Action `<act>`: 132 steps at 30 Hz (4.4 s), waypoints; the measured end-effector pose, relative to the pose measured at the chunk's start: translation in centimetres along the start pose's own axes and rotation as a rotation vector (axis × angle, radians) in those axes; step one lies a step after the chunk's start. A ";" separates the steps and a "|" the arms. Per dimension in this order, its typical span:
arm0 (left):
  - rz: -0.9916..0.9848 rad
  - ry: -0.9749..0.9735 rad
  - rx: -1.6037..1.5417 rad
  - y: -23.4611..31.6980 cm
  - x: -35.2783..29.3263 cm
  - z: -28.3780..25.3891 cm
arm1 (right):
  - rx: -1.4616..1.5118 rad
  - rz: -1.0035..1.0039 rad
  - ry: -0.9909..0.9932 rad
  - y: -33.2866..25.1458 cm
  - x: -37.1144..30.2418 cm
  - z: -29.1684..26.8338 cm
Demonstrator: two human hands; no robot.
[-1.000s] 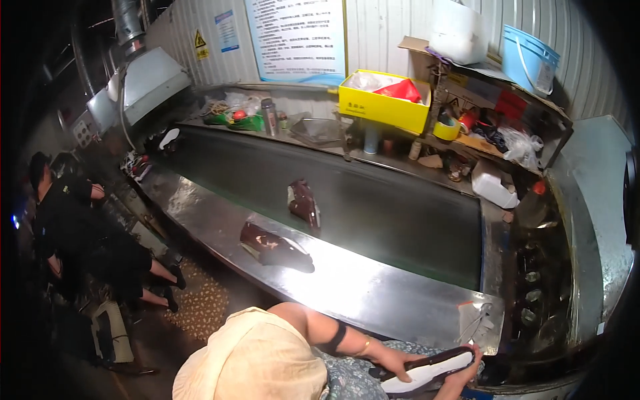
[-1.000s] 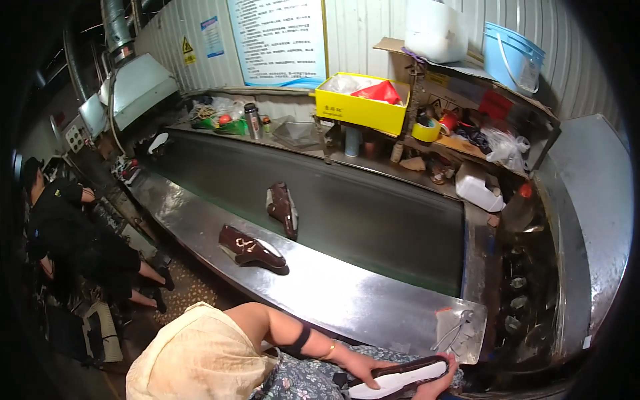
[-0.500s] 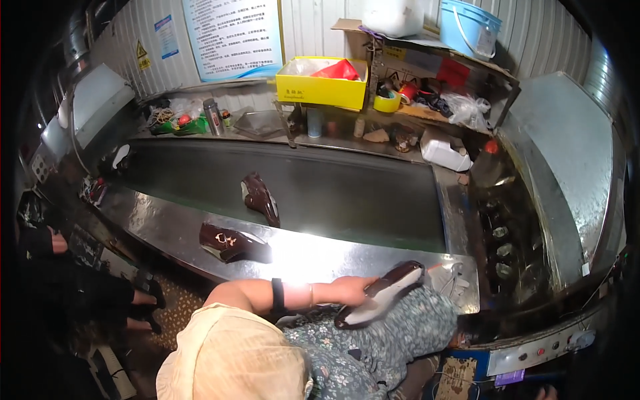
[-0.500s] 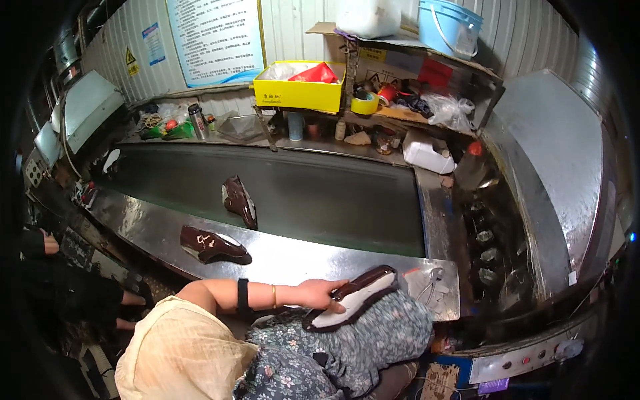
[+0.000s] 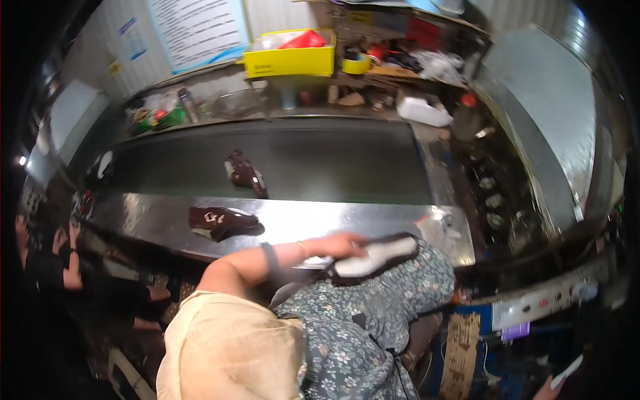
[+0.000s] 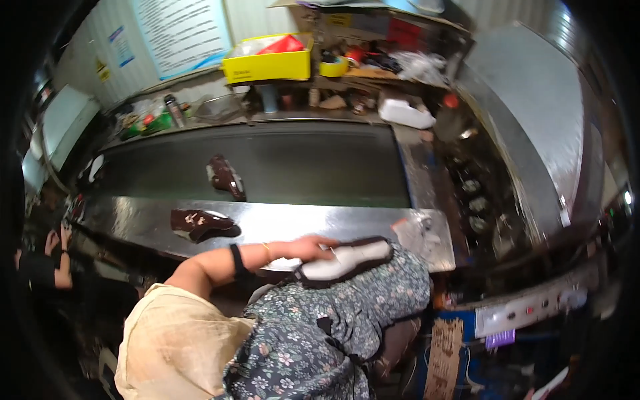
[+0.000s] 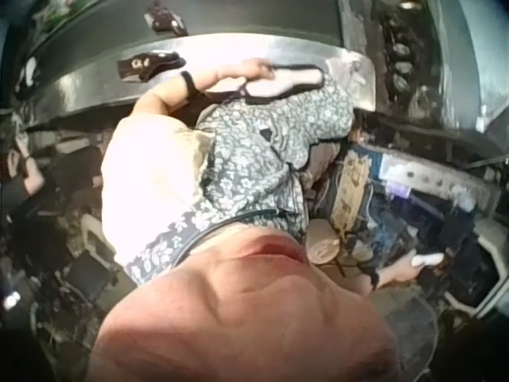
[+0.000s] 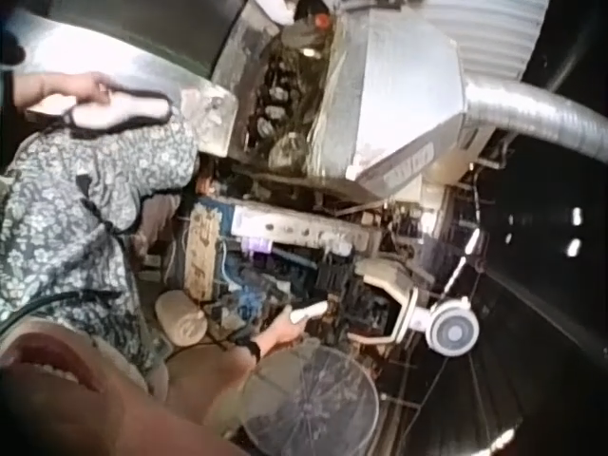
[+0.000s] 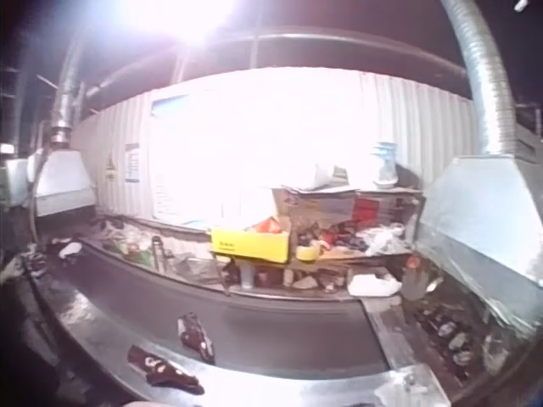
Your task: Assembling shoe components by checking alignment of uppers and soles and placing them into a heating/pressing machine.
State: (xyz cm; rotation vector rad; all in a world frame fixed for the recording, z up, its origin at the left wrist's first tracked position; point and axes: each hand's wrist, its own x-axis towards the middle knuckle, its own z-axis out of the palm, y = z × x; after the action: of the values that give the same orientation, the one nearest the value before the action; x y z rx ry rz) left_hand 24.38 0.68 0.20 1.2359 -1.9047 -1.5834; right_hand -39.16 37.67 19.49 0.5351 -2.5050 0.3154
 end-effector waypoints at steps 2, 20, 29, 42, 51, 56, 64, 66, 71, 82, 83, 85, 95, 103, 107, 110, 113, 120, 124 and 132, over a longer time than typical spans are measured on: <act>-0.208 -0.099 -0.503 1.8 -0.4 -5.0 | 0.202 -0.215 0.068 1.7 -0.6 2.6; -0.036 -0.048 -0.966 11.8 4.5 6.8 | 1.214 -0.757 -0.589 -35.3 -27.1 -3.7; -0.169 -0.367 -1.076 13.6 4.2 9.2 | 1.643 0.138 -1.434 -35.2 -22.3 2.5; 0.634 0.311 0.455 5.0 2.7 3.6 | 1.182 0.351 -1.780 -18.6 -29.0 4.1; 0.202 0.385 0.728 0.7 5.2 -2.1 | 1.372 -0.199 -1.506 -39.2 -17.3 8.7; 0.314 0.453 0.741 1.1 5.7 -1.8 | 1.390 -0.062 -1.287 -54.8 -7.3 21.5; -0.045 0.371 0.233 0.7 9.7 -4.0 | 1.535 -0.433 -1.335 -54.8 -22.0 23.3; -0.338 0.331 -0.354 -1.7 9.9 -4.0 | 1.435 -0.493 -1.485 -49.5 -27.3 14.8; 0.229 0.160 -0.525 2.7 6.8 5.2 | 1.619 -0.455 -1.226 -44.2 -29.7 2.0; 0.160 -0.412 -0.438 6.8 1.2 10.5 | 1.689 -0.003 -0.872 -25.0 -15.2 1.2; 0.107 -0.310 -0.453 4.7 0.8 9.7 | 1.691 0.153 -0.754 -22.7 -16.3 0.4; -0.038 -0.138 -0.423 4.0 -0.5 7.5 | 1.758 0.134 -0.666 -21.7 -12.7 -2.0; -0.103 0.073 -0.498 3.8 1.3 5.3 | 0.254 0.175 0.020 -0.5 1.1 -2.3; -0.019 -0.204 -0.385 4.3 0.6 9.2 | 0.318 0.299 -0.262 3.6 5.5 -1.2; -0.075 -0.280 -0.365 4.4 0.4 10.0 | 0.128 0.143 -0.429 2.9 6.2 -2.3; -0.076 -0.261 -0.354 4.9 0.4 10.7 | -0.103 0.131 -0.377 1.3 5.1 -0.5; -0.043 -0.284 -0.296 4.7 0.5 11.1 | -0.166 0.127 -0.347 -1.5 2.1 0.2; -0.052 -0.311 -0.322 4.8 0.1 11.9 | -0.120 0.210 -0.271 0.5 1.4 0.8; -0.060 -0.295 -0.355 4.2 0.3 10.7 | -0.102 0.188 -0.221 0.3 2.3 1.2; 0.047 0.006 0.067 -0.2 1.8 6.0 | 0.226 -0.056 -0.321 -1.6 7.3 1.8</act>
State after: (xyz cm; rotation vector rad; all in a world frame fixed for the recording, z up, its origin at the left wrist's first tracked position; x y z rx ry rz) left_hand 19.00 2.77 -2.18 1.2122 -1.9836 -1.5016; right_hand -44.92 33.45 22.25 0.7993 -2.7729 0.5318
